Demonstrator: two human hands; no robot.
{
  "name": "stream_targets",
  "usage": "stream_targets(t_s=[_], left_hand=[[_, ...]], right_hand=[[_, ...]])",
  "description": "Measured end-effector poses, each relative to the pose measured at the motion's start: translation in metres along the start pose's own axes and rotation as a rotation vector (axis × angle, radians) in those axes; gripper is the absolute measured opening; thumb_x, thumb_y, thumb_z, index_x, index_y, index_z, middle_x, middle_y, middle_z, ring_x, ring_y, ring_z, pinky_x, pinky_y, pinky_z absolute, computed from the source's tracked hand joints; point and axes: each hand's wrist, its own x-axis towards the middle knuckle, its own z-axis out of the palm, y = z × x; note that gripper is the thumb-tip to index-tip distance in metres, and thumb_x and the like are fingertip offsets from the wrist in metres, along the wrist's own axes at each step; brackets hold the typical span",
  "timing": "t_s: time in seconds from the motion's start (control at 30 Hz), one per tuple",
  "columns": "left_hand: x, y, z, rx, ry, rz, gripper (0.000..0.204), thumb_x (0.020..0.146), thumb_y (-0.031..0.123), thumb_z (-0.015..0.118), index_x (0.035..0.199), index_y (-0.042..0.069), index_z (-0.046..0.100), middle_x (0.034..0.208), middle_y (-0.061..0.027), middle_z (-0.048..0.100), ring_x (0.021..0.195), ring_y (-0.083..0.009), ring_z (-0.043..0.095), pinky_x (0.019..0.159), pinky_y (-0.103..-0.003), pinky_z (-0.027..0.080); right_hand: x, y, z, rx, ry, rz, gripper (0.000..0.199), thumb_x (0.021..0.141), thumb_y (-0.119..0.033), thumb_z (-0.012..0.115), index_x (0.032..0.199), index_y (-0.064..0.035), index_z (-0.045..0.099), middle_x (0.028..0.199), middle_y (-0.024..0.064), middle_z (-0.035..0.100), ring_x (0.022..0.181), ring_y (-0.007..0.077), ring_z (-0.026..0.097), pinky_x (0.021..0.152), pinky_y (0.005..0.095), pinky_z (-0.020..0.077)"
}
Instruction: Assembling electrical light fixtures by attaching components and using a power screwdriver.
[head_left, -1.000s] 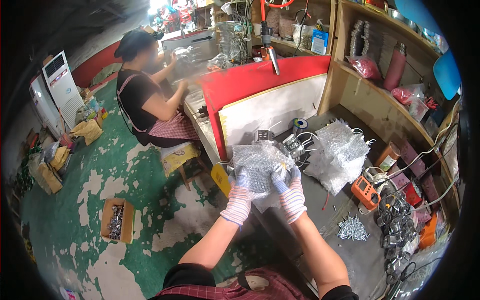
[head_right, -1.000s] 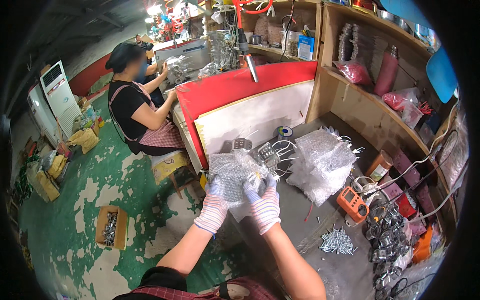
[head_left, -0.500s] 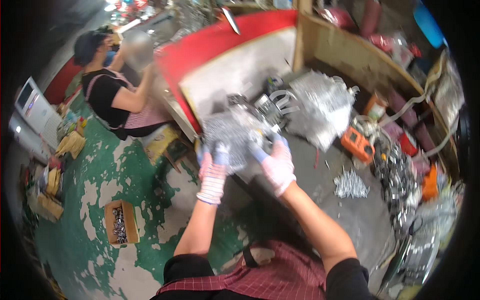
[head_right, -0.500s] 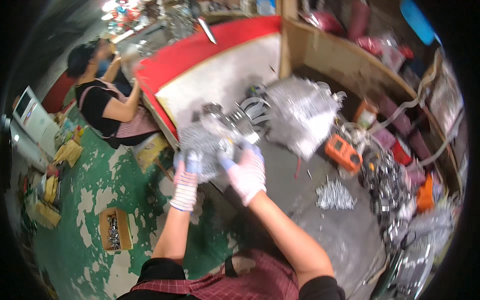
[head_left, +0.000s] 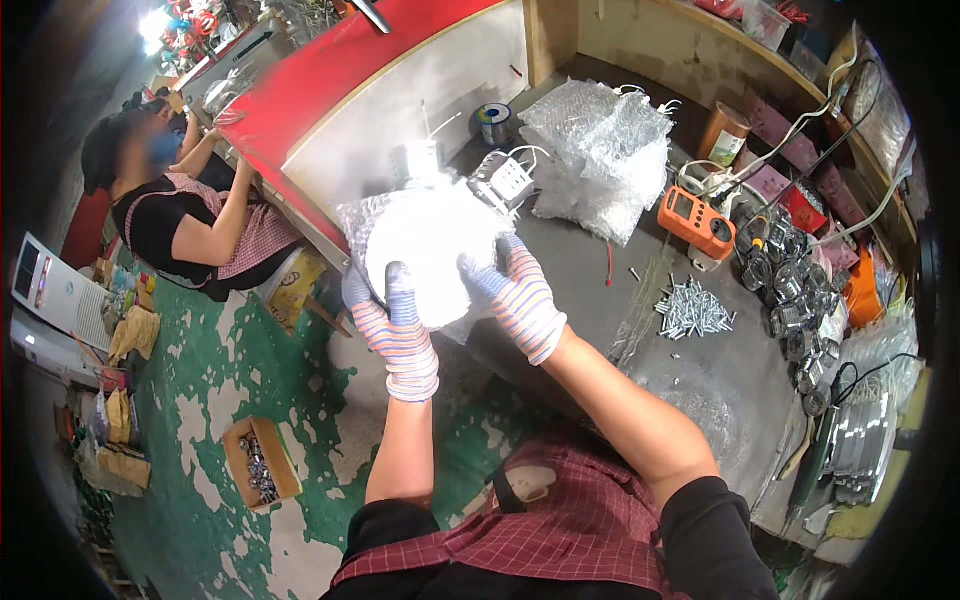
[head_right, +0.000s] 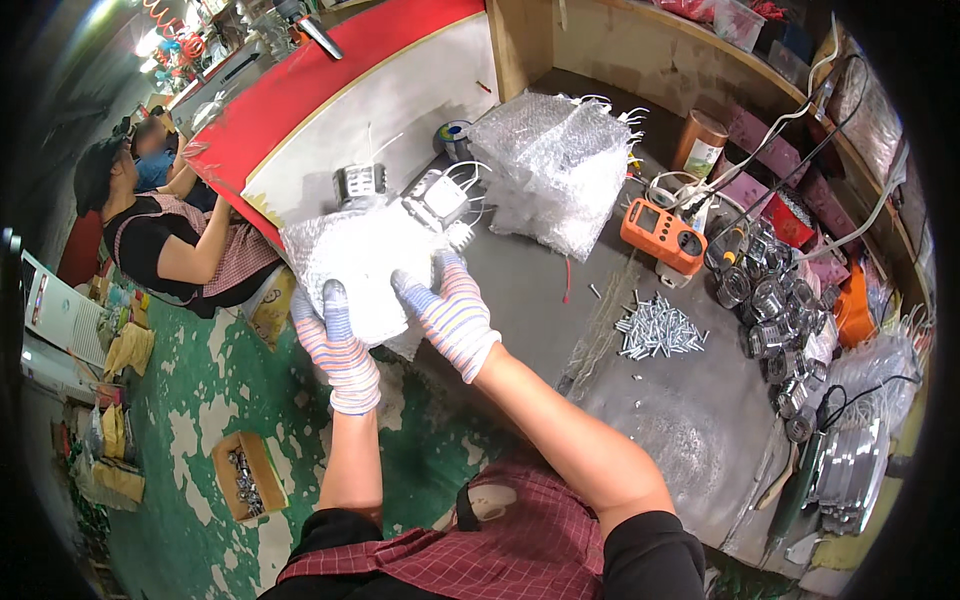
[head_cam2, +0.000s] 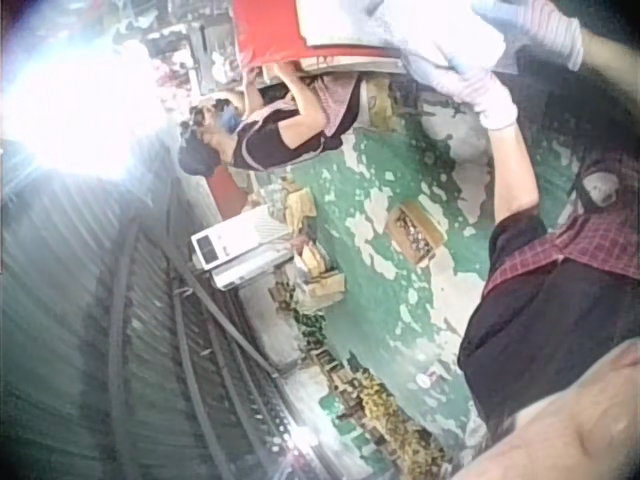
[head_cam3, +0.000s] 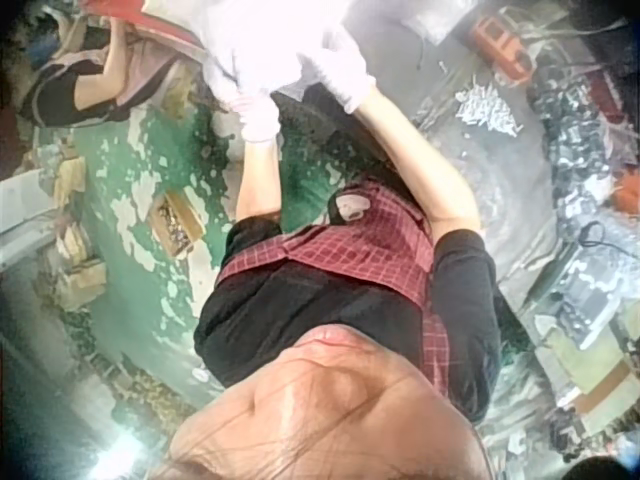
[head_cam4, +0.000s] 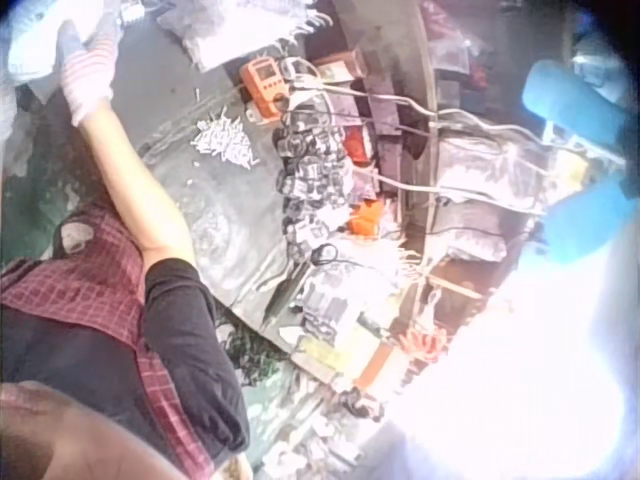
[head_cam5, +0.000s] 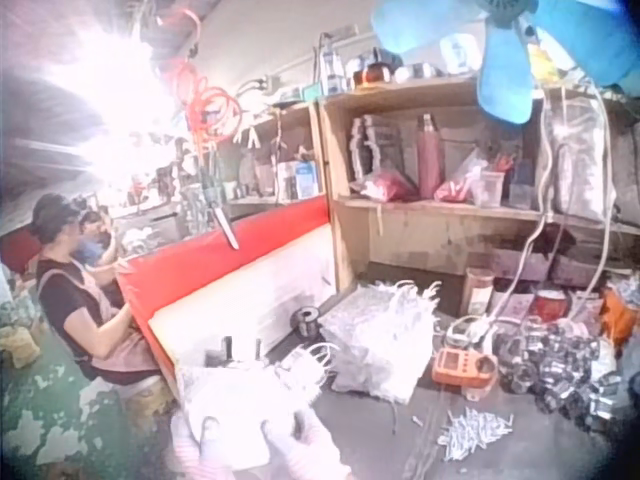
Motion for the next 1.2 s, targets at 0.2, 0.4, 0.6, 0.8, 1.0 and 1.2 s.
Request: stream_targets(t_s=[0.2,0.4,0.6,0.8,1.0,1.2], left_hand=[[0.016,0.039,0.005,-0.176,-0.331,-0.223,0.055,0.084,0.015,0.075,0.133,0.001,0.054,0.125,-0.0103,0.060,0.113,-0.0222,0.059,0.099,-0.037,0.048],[0.006,0.034,-0.015,-0.510,-0.275,-0.431,0.063,0.082,0.009,0.067,0.141,0.005,0.047,0.131,-0.0149,0.057,0.117,-0.0301,0.060,0.099,-0.045,0.052],[-0.081,0.075,-0.017,-0.600,-0.247,-0.744,0.068,0.079,0.008,0.073,0.142,0.010,0.046,0.135,-0.0139,0.056,0.122,-0.0301,0.058,0.102,-0.049,0.051],[-0.177,0.078,0.011,-0.652,-0.647,-0.978,0.061,0.085,0.005,0.074,0.139,0.007,0.046,0.134,-0.0092,0.054,0.126,-0.0204,0.050,0.106,-0.039,0.043],[-0.221,0.072,0.049,-0.237,-1.152,-0.634,0.065,0.088,0.023,0.076,0.139,0.001,0.043,0.134,-0.0171,0.054,0.124,-0.0271,0.054,0.104,-0.040,0.044],[-0.208,0.075,0.085,0.227,-1.636,-0.489,0.075,0.087,0.051,0.068,0.139,0.002,0.044,0.126,-0.0288,0.057,0.114,-0.0445,0.059,0.098,-0.049,0.047]], right_hand=[[-0.003,-0.002,-0.017,0.047,-0.020,0.051,0.053,0.091,-0.023,0.073,0.131,0.0059,0.052,0.117,0.0136,0.066,0.103,0.0179,0.061,0.092,0.0333,0.0499],[-0.027,-0.004,-0.012,-0.233,-0.043,-0.190,0.063,0.085,-0.027,0.079,0.134,-0.0003,0.051,0.129,0.0183,0.057,0.122,0.0207,0.052,0.104,0.0377,0.0423],[-0.144,-0.046,-0.031,0.173,0.343,0.112,0.068,0.078,-0.011,0.081,0.136,-0.0045,0.046,0.124,0.0108,0.057,0.122,0.0200,0.054,0.102,0.0363,0.0454],[-0.238,-0.028,-0.109,0.117,0.720,0.092,0.086,0.076,-0.018,0.074,0.151,-0.0068,0.034,0.138,0.0100,0.053,0.121,0.0225,0.055,0.103,0.0351,0.0466],[-0.310,-0.053,-0.178,-0.229,0.873,0.051,0.073,0.084,-0.027,0.077,0.144,-0.0056,0.043,0.132,0.0110,0.058,0.116,0.0232,0.060,0.099,0.0391,0.0509],[-0.323,-0.058,-0.202,-0.284,0.978,0.049,0.067,0.085,-0.023,0.078,0.140,-0.0029,0.045,0.129,0.0107,0.059,0.113,0.0228,0.061,0.096,0.0394,0.0532]])
